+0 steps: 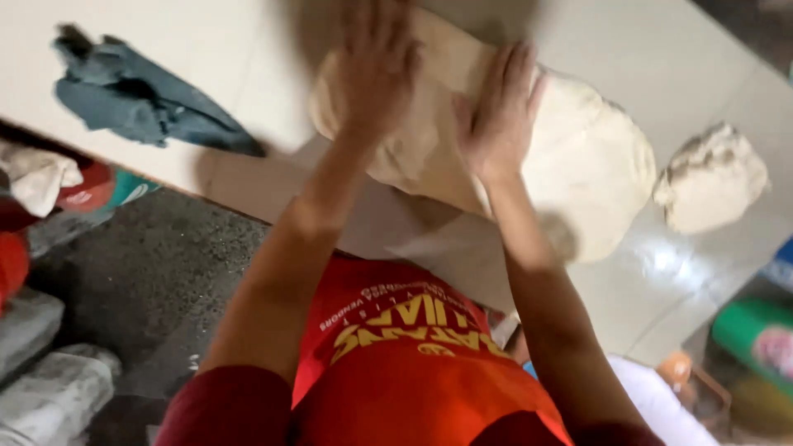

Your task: Kneading and flattening dough on a work surface using hands and a dough scraper

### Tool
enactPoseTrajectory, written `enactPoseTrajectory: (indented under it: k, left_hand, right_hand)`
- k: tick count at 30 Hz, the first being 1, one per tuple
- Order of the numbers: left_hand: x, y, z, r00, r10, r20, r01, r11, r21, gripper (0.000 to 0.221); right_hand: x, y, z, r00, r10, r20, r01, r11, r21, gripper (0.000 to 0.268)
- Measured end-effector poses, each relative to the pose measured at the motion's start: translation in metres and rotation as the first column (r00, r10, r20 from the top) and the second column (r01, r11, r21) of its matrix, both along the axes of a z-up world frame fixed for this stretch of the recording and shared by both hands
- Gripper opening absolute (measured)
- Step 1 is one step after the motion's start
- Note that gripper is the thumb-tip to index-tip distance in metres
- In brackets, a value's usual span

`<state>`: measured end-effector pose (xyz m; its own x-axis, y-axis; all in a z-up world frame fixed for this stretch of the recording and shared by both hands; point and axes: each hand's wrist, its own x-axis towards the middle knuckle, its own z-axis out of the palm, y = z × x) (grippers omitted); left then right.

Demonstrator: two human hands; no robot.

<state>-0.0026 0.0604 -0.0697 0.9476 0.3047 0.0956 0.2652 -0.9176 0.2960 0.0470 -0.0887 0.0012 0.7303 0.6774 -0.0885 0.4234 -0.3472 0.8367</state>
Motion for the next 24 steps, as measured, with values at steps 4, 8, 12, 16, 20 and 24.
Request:
enactPoseTrajectory:
  k: [4,8,12,16,20,24]
  left_hand:
    - [0.004,0.002,0.008,0.993,0.111,-0.036,-0.114,0.991,-0.071,0.058]
    - [0.002,0.003,0.031,0.986,0.121,-0.115,-0.115,0.992,0.05,0.065]
    - [0.008,0.006,0.025,0.985,0.089,-0.149,-0.08,0.995,0.063,0.061]
    - [-0.006,-0.023,0.058,0.956,0.138,-0.26,-0.129,0.99,0.052,0.062]
    - [-0.024,-0.067,0.086,0.92,0.209,-0.332,-0.185,0.977,0.104,0.072]
    - [-0.033,-0.082,0.1,0.973,0.176,-0.149,-0.195,0.973,-0.126,0.068]
  right_hand:
    - [0.029,-0.039,-0.062,0.748,-0.093,-0.658,0.561,0.617,0.551,0.092]
    - [0.026,-0.113,-0.079,0.857,-0.044,-0.514,0.481,0.428,0.765,0.084]
    - [0.044,-0.133,-0.067,0.788,0.022,-0.616,0.545,0.439,0.714,0.085]
    - [0.019,-0.199,-0.053,0.775,-0.031,-0.631,0.622,0.208,0.755,0.066]
    - [0.022,-0.229,-0.066,0.746,-0.16,-0.647,0.665,0.244,0.706,0.073]
    - [0.001,-0.232,-0.04,0.663,0.683,-0.307,0.676,-0.369,0.638,0.057]
